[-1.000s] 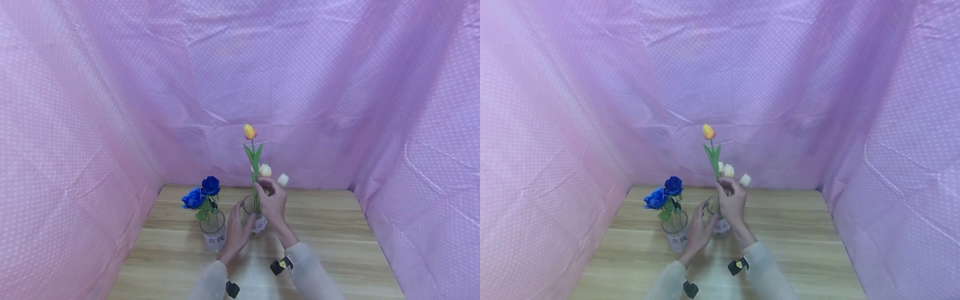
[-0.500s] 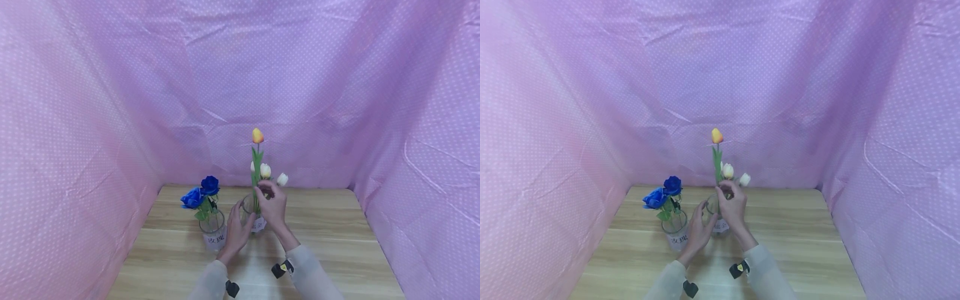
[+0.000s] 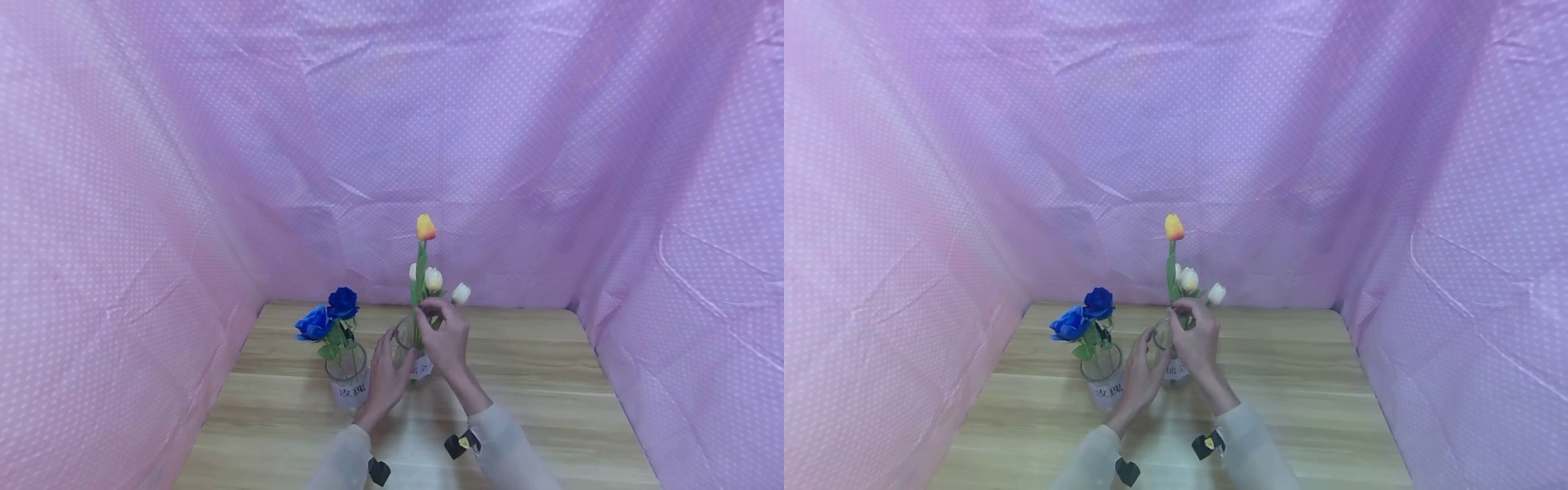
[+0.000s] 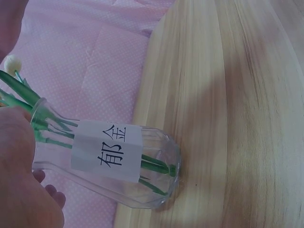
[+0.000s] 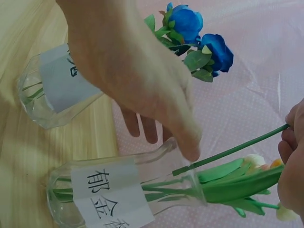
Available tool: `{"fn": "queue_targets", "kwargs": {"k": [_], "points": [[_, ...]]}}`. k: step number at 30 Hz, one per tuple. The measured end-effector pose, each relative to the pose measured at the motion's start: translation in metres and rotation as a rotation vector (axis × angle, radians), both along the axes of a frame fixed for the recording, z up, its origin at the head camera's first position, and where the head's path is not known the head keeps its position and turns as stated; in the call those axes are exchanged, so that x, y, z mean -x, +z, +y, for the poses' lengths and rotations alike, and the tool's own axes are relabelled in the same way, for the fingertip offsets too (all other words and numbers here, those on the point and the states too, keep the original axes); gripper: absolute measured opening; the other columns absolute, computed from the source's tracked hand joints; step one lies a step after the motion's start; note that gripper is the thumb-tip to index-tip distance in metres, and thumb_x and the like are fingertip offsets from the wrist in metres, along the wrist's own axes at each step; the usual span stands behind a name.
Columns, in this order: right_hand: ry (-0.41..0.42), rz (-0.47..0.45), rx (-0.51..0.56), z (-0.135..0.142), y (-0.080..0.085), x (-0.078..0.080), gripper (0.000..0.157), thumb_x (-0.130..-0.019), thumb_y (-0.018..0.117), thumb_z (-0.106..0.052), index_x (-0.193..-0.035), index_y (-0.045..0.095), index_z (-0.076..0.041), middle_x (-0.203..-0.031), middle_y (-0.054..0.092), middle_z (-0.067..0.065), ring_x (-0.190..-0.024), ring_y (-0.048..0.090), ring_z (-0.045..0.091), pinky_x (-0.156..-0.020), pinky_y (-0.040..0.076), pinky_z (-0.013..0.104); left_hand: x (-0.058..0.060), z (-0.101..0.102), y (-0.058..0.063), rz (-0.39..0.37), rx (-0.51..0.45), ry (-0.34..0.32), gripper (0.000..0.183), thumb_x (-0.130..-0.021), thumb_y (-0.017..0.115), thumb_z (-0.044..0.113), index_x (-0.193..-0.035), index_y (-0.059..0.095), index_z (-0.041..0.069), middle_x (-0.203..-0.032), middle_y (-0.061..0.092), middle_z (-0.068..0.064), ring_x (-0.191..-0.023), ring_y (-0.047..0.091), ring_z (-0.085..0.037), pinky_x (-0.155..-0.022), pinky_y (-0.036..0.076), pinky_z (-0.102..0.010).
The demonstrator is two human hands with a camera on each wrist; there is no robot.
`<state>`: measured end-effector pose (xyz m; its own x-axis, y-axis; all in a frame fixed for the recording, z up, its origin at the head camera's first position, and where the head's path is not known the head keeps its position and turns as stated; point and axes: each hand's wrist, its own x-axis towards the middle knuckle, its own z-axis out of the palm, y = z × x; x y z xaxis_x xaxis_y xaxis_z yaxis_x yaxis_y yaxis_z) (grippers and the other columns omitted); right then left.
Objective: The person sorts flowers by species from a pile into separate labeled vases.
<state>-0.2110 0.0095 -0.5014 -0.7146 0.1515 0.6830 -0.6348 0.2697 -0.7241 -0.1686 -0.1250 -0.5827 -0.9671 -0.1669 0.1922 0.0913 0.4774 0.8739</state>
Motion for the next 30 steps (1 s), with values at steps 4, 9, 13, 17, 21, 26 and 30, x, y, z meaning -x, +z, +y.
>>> {"fn": "queue_targets", "kwargs": {"k": [4,9,13,17,21,26,30], "points": [[0.001,0.028,-0.007,-0.001,0.003,-0.002,0.024,-0.089,0.088,0.010,-0.109,0.081,0.000,-0.096,0.084,0.015,-0.080,0.079,0.031,-0.076,0.072,0.040,0.000,0.000,0.000,0.003,0.007,0.002,0.073,-0.109,0.074,0.038,-0.170,0.045,0.012,-0.172,0.054,-0.018,-0.159,0.054,-0.042,-0.133,0.045,-0.066],[-0.002,0.020,-0.006,-0.003,0.005,-0.005,0.023,-0.089,0.086,0.011,-0.108,0.080,0.002,-0.096,0.084,0.017,-0.080,0.079,0.031,-0.076,0.073,0.035,0.000,0.000,0.001,-0.007,0.002,0.006,0.073,-0.109,0.074,0.038,-0.170,0.045,0.012,-0.172,0.053,-0.019,-0.160,0.053,-0.043,-0.133,0.044,-0.067],[-0.003,-0.004,-0.001,-0.004,0.002,-0.007,0.023,-0.088,0.086,0.013,-0.108,0.079,0.003,-0.096,0.083,0.018,-0.080,0.078,0.032,-0.075,0.072,0.032,0.000,0.000,0.001,0.000,0.002,0.006,0.073,-0.108,0.074,0.037,-0.170,0.045,0.012,-0.172,0.053,-0.019,-0.159,0.053,-0.044,-0.134,0.044,-0.067],[-0.001,-0.021,0.003,-0.004,-0.003,-0.007,0.022,-0.088,0.085,0.013,-0.107,0.078,0.004,-0.095,0.083,0.019,-0.078,0.077,0.032,-0.074,0.069,0.024,0.000,0.000,-0.001,0.016,0.000,0.004,0.072,-0.108,0.074,0.037,-0.169,0.046,0.010,-0.171,0.054,-0.019,-0.159,0.053,-0.044,-0.133,0.045,-0.067],[-0.012,-0.023,-0.006,-0.003,-0.009,-0.004,0.021,-0.088,0.086,0.012,-0.106,0.079,0.004,-0.094,0.083,0.018,-0.078,0.078,0.032,-0.075,0.071,0.031,0.001,0.000,-0.002,0.019,0.002,0.003,0.072,-0.109,0.074,0.038,-0.169,0.046,0.011,-0.171,0.055,-0.019,-0.158,0.054,-0.043,-0.133,0.045,-0.066],[-0.036,-0.031,-0.045,-0.001,-0.017,-0.001,0.021,-0.089,0.087,0.010,-0.107,0.079,0.002,-0.094,0.084,0.016,-0.080,0.080,0.029,-0.082,0.072,0.041,0.001,-0.001,-0.002,0.015,-0.001,0.000,0.072,-0.109,0.074,0.040,-0.170,0.046,0.012,-0.171,0.054,-0.018,-0.159,0.053,-0.042,-0.133,0.046,-0.065],[-0.032,-0.037,-0.051,0.001,-0.024,0.001,0.020,-0.090,0.085,0.012,-0.106,0.079,0.003,-0.094,0.084,0.017,-0.079,0.080,0.030,-0.080,0.073,0.041,0.001,-0.001,-0.001,0.004,-0.004,-0.007,0.073,-0.109,0.073,0.041,-0.170,0.045,0.012,-0.172,0.054,-0.018,-0.159,0.053,-0.042,-0.134,0.045,-0.065]]}}
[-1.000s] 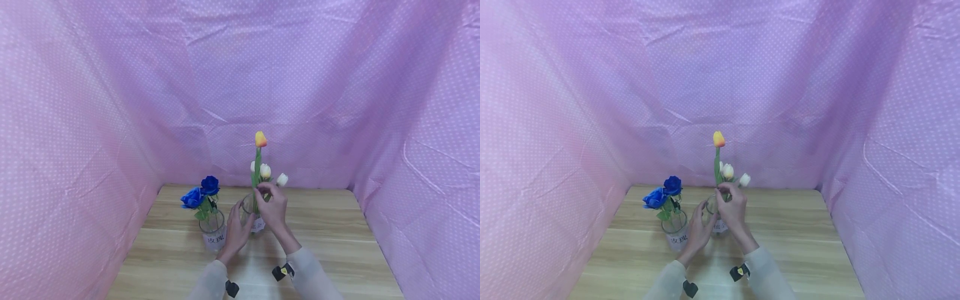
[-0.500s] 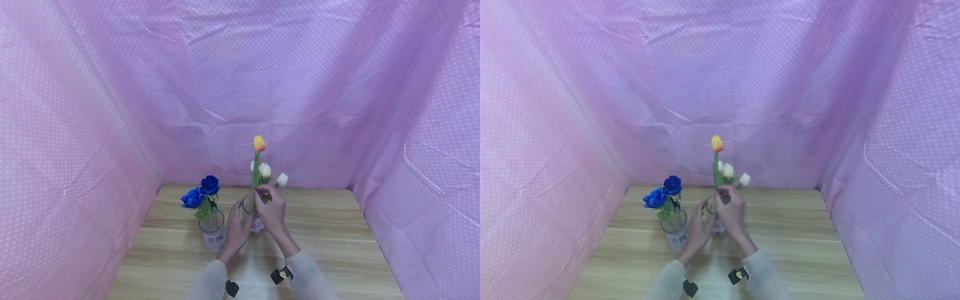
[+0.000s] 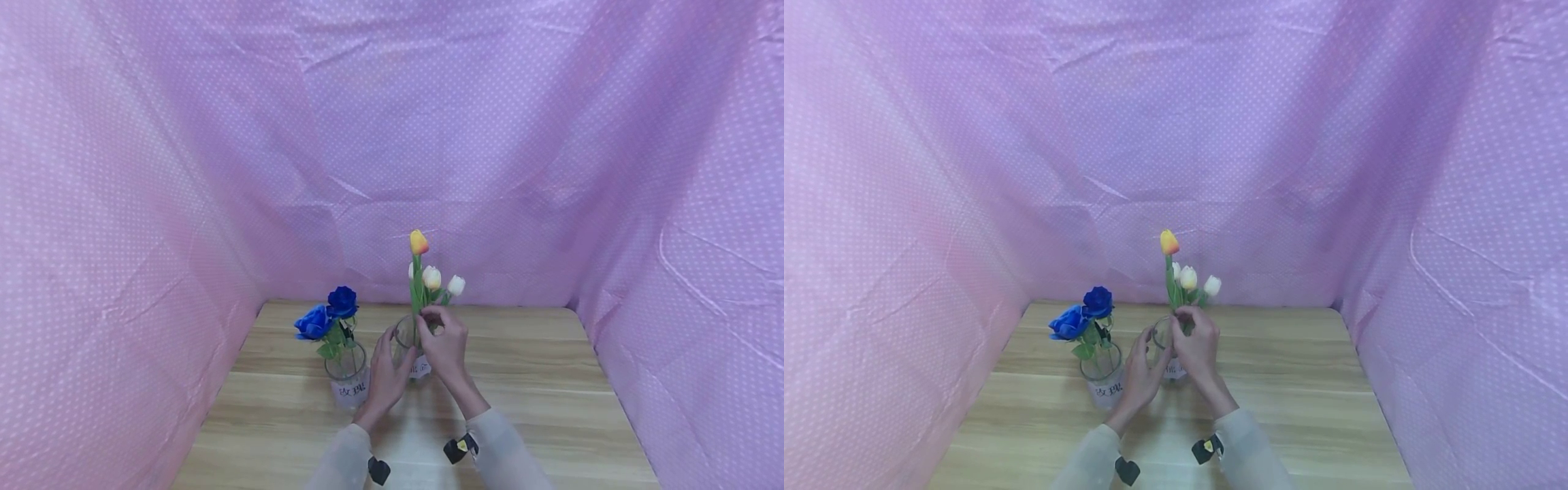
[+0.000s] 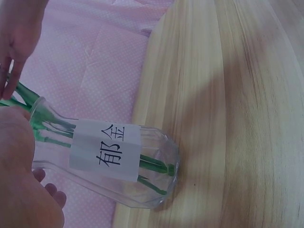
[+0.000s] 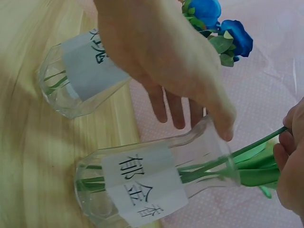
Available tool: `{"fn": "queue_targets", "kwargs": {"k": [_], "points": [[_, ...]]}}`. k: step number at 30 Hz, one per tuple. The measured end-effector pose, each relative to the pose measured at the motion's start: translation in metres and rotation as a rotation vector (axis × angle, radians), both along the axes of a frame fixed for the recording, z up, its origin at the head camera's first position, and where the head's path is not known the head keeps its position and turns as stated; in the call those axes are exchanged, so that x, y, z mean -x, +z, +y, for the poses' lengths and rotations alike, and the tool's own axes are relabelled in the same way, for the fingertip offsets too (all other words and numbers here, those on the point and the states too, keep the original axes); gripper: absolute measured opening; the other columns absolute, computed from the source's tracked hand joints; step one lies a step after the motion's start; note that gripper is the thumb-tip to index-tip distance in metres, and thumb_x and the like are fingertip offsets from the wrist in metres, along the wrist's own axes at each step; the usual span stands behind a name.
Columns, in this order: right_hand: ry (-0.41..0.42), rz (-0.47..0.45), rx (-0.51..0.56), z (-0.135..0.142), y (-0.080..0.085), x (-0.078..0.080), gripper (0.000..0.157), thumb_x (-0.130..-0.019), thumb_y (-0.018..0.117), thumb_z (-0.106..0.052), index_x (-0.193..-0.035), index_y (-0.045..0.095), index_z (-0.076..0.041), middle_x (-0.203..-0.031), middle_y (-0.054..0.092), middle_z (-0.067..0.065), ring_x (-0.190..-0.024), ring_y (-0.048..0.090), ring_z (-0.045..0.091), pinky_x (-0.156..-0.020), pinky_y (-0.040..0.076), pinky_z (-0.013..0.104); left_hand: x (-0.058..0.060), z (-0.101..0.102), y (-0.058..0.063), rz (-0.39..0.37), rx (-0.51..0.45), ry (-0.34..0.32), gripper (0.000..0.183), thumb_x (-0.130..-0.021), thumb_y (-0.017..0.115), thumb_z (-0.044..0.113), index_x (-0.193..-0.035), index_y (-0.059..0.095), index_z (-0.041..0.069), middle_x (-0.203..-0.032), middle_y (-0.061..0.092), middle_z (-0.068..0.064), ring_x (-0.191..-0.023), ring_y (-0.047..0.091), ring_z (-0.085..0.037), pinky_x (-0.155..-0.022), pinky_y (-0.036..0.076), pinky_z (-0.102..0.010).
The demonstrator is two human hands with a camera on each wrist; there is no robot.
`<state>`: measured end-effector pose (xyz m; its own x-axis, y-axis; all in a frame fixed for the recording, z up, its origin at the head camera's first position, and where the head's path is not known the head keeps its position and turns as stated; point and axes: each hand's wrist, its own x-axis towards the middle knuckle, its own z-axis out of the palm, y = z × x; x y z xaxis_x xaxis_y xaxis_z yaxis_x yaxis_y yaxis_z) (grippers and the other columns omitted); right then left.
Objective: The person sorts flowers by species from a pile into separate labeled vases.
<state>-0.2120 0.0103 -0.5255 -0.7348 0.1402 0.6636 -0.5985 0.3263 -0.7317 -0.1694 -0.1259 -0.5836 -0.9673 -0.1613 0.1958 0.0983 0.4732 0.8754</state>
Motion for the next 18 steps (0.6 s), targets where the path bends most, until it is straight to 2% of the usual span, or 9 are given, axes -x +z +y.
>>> {"fn": "queue_targets", "kwargs": {"k": [3,10,18], "points": [[0.002,-0.020,0.016,0.000,-0.006,0.001,0.020,-0.089,0.085,0.013,-0.105,0.080,0.003,-0.094,0.084,0.017,-0.078,0.079,0.031,-0.077,0.073,0.043,-0.001,0.000,0.001,-0.011,-0.005,-0.005,0.074,-0.109,0.073,0.042,-0.171,0.044,0.013,-0.173,0.053,-0.018,-0.160,0.052,-0.043,-0.134,0.044,-0.066],[0.005,-0.103,0.041,0.000,-0.016,0.001,0.020,-0.089,0.085,0.013,-0.105,0.080,0.002,-0.094,0.084,0.017,-0.079,0.079,0.032,-0.079,0.073,0.045,-0.001,-0.001,0.002,-0.024,-0.008,-0.007,0.075,-0.109,0.073,0.043,-0.171,0.044,0.012,-0.173,0.052,-0.018,-0.160,0.052,-0.043,-0.134,0.043,-0.068],[0.004,-0.146,-0.014,0.001,-0.028,0.000,0.017,-0.092,0.085,0.008,-0.107,0.080,0.001,-0.094,0.083,0.015,-0.080,0.076,0.019,-0.076,0.072,0.043,-0.002,-0.002,0.002,0.010,-0.023,-0.025,0.071,-0.109,0.075,0.035,-0.170,0.045,0.013,-0.171,0.054,-0.019,-0.159,0.054,-0.043,-0.133,0.045,-0.065]]}}
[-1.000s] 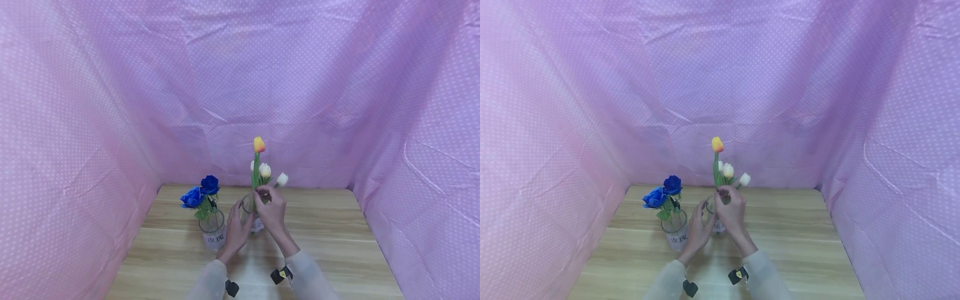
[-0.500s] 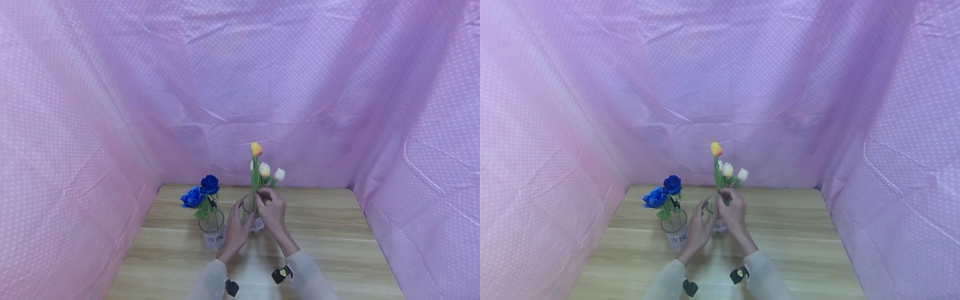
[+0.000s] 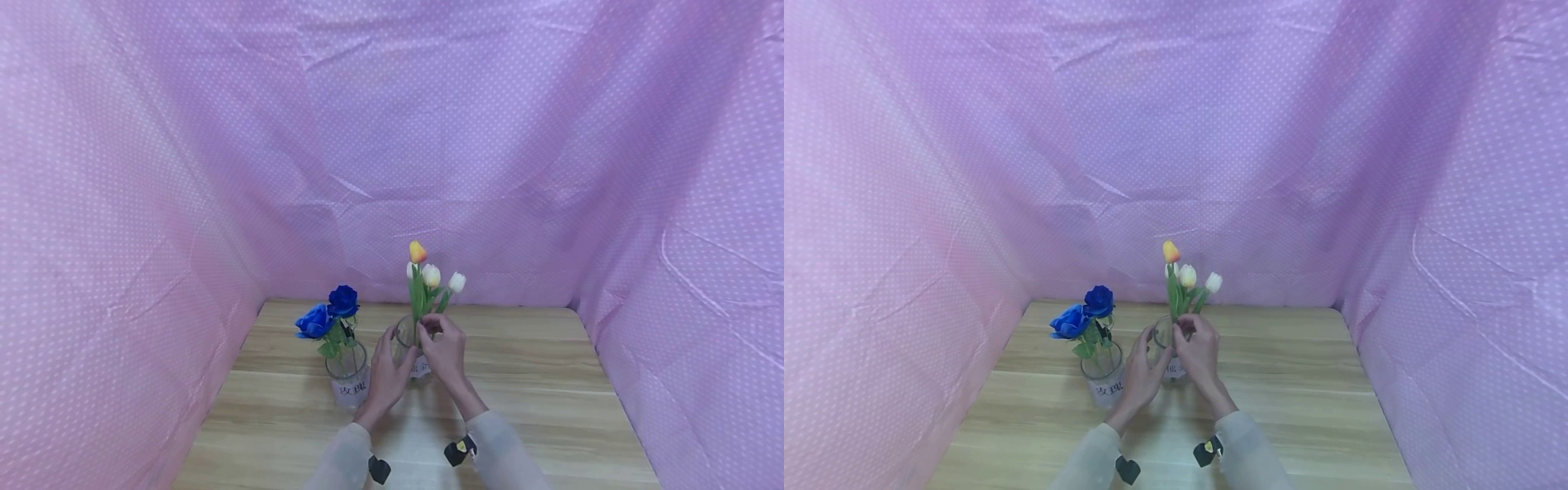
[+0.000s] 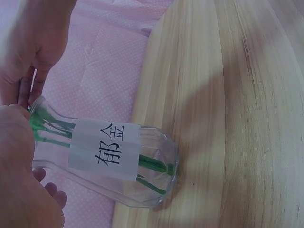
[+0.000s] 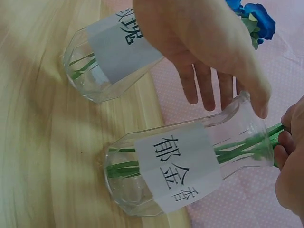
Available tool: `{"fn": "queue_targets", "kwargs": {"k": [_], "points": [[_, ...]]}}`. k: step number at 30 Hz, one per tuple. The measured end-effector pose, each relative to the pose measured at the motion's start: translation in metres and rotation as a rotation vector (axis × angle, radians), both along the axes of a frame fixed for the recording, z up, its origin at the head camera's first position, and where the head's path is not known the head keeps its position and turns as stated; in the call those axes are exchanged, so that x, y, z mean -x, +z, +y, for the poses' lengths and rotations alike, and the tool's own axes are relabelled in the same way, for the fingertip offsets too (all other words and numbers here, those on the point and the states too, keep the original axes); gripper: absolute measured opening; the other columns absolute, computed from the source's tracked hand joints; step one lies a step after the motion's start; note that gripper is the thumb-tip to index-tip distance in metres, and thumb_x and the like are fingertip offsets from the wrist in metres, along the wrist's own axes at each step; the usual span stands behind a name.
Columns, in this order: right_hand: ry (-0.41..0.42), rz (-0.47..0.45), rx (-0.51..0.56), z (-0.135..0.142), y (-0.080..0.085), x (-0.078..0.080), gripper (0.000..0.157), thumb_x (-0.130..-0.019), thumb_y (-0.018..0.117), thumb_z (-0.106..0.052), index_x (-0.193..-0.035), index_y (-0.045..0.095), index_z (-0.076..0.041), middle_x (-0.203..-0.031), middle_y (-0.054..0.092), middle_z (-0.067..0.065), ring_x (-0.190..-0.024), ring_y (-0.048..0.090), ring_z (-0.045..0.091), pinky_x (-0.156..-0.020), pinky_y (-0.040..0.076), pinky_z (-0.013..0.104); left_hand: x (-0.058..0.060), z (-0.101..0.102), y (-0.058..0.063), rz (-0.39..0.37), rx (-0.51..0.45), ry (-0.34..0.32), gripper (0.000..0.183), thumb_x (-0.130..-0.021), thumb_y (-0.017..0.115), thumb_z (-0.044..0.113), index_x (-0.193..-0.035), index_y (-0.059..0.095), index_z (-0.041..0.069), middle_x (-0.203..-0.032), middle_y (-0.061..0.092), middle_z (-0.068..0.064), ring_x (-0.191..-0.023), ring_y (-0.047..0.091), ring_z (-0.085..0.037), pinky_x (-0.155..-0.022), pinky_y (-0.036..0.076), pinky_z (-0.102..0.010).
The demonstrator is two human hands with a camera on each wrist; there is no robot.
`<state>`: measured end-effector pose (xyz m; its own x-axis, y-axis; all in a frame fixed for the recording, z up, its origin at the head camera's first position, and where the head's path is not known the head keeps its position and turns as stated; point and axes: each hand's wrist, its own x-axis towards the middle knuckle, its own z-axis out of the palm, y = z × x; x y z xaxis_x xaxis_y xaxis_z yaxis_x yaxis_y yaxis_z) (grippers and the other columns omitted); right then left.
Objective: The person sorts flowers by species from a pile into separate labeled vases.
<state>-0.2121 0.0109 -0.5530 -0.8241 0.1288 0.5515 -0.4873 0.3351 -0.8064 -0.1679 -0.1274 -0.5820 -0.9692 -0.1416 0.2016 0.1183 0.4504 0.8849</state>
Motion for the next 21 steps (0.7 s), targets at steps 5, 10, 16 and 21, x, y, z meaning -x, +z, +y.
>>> {"fn": "queue_targets", "kwargs": {"k": [5,10,16,21], "points": [[0.001,-0.025,-0.020,0.0008,-0.0051,0.0002,0.015,-0.094,0.085,0.005,-0.107,0.080,0.000,-0.094,0.083,0.016,-0.080,0.074,0.017,-0.076,0.070,0.038,-0.0003,0.0003,-0.0002,-0.005,0.014,0.001,0.074,-0.109,0.073,0.041,-0.172,0.043,0.013,-0.173,0.053,-0.019,-0.159,0.053,-0.043,-0.134,0.044,-0.066],[-0.006,-0.053,-0.036,0.0005,-0.0054,0.0015,0.015,-0.094,0.086,0.003,-0.107,0.081,-0.001,-0.094,0.083,0.015,-0.081,0.075,0.019,-0.075,0.070,0.045,0.0005,0.0006,-0.0001,-0.006,0.015,0.005,0.074,-0.110,0.073,0.040,-0.172,0.043,0.014,-0.173,0.052,-0.019,-0.160,0.052,-0.043,-0.133,0.045,-0.066],[-0.002,-0.048,-0.061,0.0013,-0.0061,0.0004,0.015,-0.094,0.086,0.003,-0.107,0.080,0.000,-0.095,0.083,0.016,-0.082,0.076,0.021,-0.077,0.070,0.046,0.0004,-0.0005,-0.0011,0.005,0.021,0.006,0.073,-0.110,0.073,0.041,-0.171,0.044,0.012,-0.171,0.055,-0.020,-0.158,0.054,-0.043,-0.132,0.046,-0.065],[-0.001,-0.046,-0.070,0.0017,-0.0070,0.0002,0.015,-0.094,0.086,0.003,-0.107,0.081,-0.001,-0.095,0.083,0.014,-0.083,0.076,0.022,-0.078,0.070,0.042,0.0000,-0.0014,-0.0024,0.009,0.031,0.011,0.070,-0.108,0.074,0.042,-0.165,0.050,0.010,-0.165,0.060,-0.019,-0.156,0.057,-0.043,-0.132,0.046,-0.066]]}}
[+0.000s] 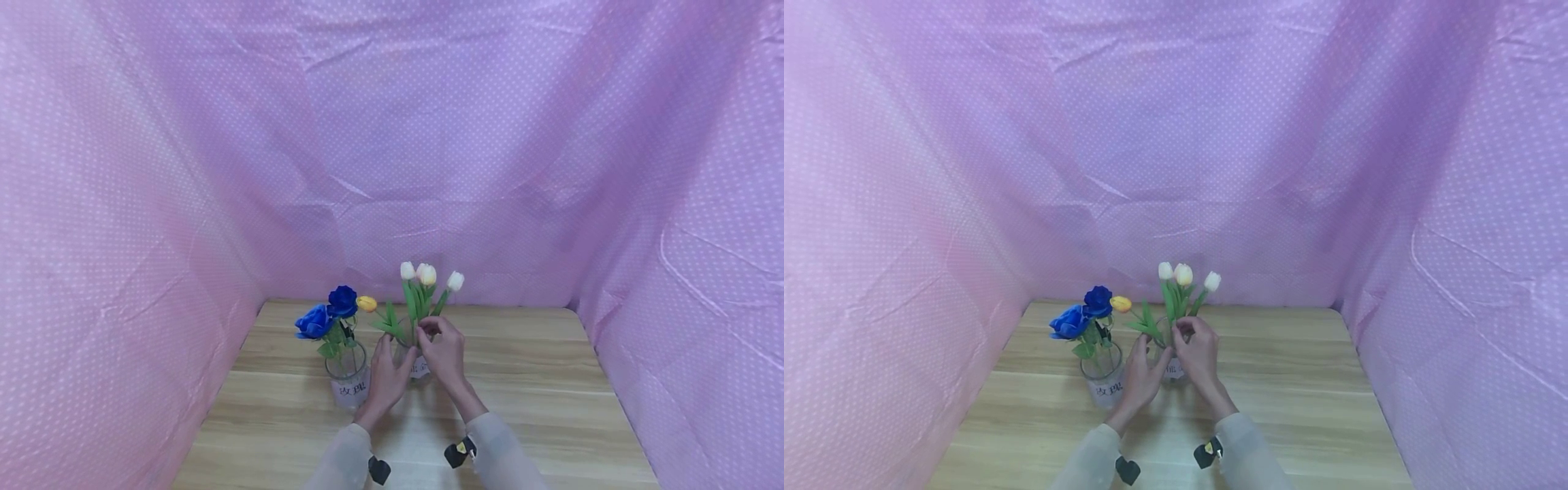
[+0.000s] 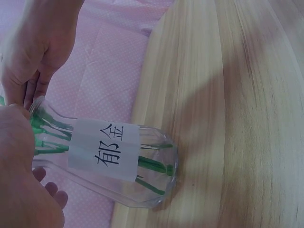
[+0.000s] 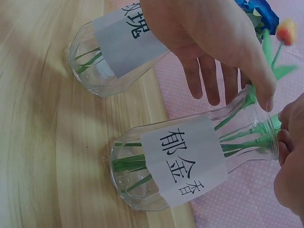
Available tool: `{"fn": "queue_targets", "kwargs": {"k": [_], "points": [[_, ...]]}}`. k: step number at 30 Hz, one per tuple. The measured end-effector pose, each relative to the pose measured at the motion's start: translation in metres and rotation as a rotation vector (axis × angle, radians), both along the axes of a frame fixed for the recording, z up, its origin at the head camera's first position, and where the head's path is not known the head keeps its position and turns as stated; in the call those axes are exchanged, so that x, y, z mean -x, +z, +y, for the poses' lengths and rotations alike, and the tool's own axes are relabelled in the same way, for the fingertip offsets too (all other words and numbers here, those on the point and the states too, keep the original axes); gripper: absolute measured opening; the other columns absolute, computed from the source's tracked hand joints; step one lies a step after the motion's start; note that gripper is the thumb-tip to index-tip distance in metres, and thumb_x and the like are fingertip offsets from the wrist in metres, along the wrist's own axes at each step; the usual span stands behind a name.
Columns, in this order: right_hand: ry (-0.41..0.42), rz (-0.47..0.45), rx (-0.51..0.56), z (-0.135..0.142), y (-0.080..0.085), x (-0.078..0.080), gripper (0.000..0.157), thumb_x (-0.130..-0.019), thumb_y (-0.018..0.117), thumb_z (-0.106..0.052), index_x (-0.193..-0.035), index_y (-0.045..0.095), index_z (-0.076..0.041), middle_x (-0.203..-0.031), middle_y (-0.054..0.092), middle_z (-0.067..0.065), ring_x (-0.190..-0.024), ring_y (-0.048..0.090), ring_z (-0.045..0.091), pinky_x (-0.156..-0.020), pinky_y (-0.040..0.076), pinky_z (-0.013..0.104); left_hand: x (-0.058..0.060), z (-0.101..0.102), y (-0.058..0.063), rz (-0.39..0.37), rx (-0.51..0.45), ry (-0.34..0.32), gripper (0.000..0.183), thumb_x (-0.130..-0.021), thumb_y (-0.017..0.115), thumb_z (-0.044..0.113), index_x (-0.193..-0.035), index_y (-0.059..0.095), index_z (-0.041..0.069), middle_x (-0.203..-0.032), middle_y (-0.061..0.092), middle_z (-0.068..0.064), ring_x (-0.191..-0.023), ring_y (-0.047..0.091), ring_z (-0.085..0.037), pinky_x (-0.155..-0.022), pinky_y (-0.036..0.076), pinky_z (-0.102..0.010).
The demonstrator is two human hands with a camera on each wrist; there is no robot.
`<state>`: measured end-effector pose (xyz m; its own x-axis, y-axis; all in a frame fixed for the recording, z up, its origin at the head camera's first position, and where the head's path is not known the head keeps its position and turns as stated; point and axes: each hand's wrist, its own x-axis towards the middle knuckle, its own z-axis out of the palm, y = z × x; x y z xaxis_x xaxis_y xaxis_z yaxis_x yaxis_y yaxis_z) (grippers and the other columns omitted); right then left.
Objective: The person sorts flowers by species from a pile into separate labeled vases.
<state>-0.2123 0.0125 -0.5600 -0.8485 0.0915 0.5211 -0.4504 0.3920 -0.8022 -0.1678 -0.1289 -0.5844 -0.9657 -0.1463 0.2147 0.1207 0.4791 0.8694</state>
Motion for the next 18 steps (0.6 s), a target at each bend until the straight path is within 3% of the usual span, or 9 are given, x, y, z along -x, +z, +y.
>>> {"fn": "queue_targets", "kwargs": {"k": [10,18], "points": [[-0.002,0.039,0.010,0.000,0.002,-0.002,0.017,-0.091,0.088,0.004,-0.105,0.081,-0.002,-0.092,0.083,0.009,-0.081,0.076,0.022,-0.077,0.070,0.040,-0.002,0.001,-0.001,-0.059,-0.024,0.018,0.079,-0.108,0.072,0.052,-0.172,0.044,0.014,-0.170,0.056,-0.020,-0.158,0.054,-0.044,-0.131,0.045,-0.069],[0.022,0.092,-0.001,0.007,0.006,-0.011,0.018,-0.091,0.087,0.004,-0.106,0.082,-0.005,-0.097,0.084,0.007,-0.085,0.078,0.025,-0.080,0.071,0.044,-0.012,0.001,-0.002,-0.074,-0.012,0.024,0.085,-0.110,0.069,0.054,-0.176,0.035,0.012,-0.174,0.051,-0.021,-0.160,0.052,-0.044,-0.132,0.045,-0.070]]}}
